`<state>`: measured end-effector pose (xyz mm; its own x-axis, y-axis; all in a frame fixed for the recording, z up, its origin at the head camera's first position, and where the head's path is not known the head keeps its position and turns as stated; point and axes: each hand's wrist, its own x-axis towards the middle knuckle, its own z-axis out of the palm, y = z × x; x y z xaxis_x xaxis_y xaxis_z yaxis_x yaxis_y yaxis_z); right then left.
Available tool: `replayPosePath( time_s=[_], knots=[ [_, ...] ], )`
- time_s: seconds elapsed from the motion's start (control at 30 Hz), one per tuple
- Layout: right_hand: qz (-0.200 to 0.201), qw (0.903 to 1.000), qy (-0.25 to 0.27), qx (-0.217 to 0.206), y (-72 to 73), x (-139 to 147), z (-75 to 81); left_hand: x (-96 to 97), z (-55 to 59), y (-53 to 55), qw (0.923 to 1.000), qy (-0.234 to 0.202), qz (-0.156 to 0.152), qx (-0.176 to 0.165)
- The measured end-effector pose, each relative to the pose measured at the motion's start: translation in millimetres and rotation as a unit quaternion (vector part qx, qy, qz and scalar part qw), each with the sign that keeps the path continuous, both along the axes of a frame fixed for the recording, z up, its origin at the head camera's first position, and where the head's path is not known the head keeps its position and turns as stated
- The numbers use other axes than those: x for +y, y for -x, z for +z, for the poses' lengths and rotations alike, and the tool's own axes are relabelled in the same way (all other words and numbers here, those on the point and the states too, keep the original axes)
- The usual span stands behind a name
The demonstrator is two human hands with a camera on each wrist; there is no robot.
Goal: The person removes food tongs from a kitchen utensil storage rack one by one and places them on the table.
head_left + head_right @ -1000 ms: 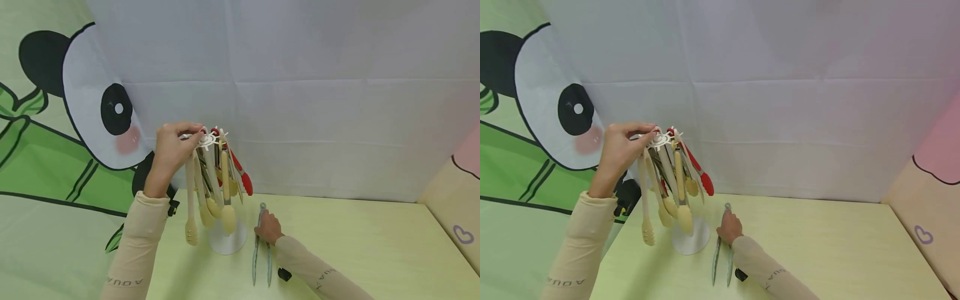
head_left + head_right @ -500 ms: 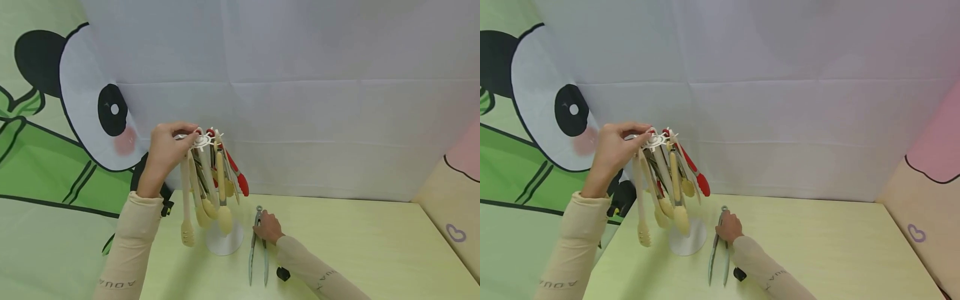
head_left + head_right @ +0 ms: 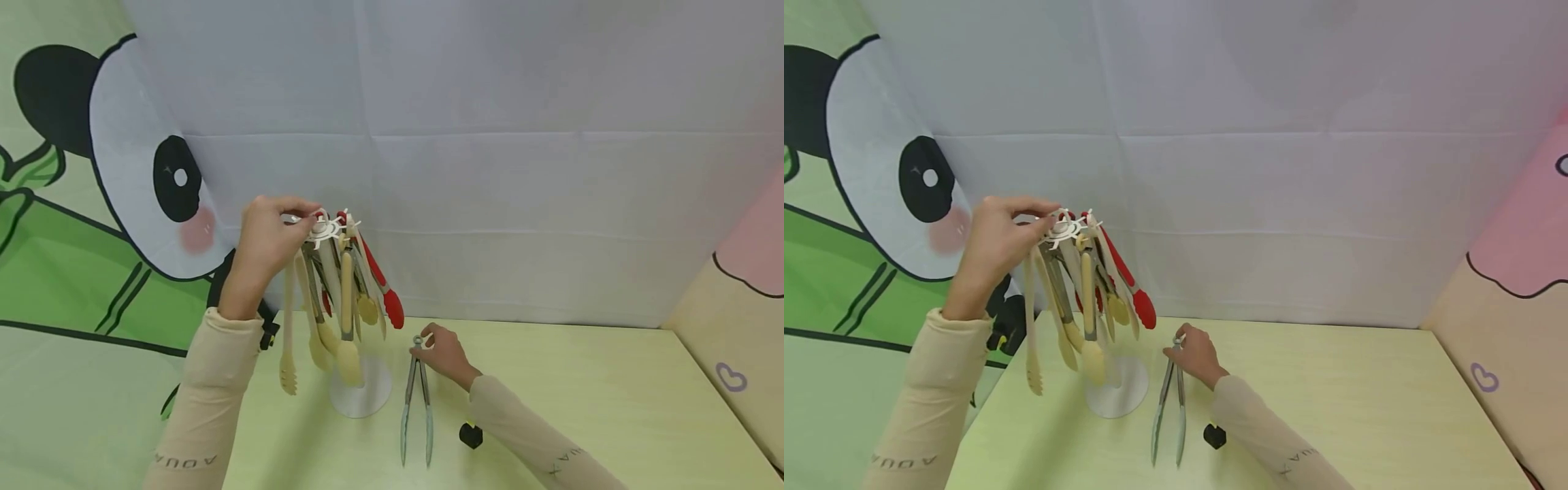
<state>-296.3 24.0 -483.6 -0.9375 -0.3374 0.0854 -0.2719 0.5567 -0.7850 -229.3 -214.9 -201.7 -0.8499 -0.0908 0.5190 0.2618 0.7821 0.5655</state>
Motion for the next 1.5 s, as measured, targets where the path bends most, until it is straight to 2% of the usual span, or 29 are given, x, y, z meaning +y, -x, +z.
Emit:
replayPosePath(
  time_s=[0.17, 0.3, 0.47, 0.67, 1.07, 1.23, 1.3, 1.5],
  knots=[
    [0.015, 0.9988, 0.044, 0.012, -2.6, 3, 22.2, 1.6, 3.7, 0.6, 0.9996, 0.027, 0.006, -0.006],
    [0.014, 0.9975, 0.063, 0.028, -4.7, 7, 37.6, -0.1, 5.0, 1.4, 0.9994, 0.031, -0.001, -0.019],
    [0.013, 0.9956, 0.087, 0.033, -6.1, 11, 54.9, -0.8, 5.8, 1.5, 0.9993, 0.032, -0.009, -0.015],
    [0.030, 0.9910, 0.122, 0.046, -12.7, 11, 77.4, -2.3, 5.3, 2.6, 0.9994, 0.030, -0.013, -0.014],
    [0.096, 0.9784, 0.165, 0.080, -20.2, 1, 105.6, -4.5, 1.6, 5.9, 0.9996, 0.027, 0.000, -0.011],
    [0.117, 0.9730, 0.182, 0.080, -22.4, -5, 112.7, -4.7, 0.4, 5.9, 0.9996, 0.027, 0.002, -0.009],
    [0.123, 0.9714, 0.188, 0.076, -25.0, -7, 117.7, -4.9, 0.0, 5.6, 0.9995, 0.029, 0.003, -0.010],
    [0.141, 0.9682, 0.197, 0.062, -45.8, -13, 148.6, -4.9, 0.2, 4.0, 0.9992, 0.038, 0.000, -0.012]
  ],
)
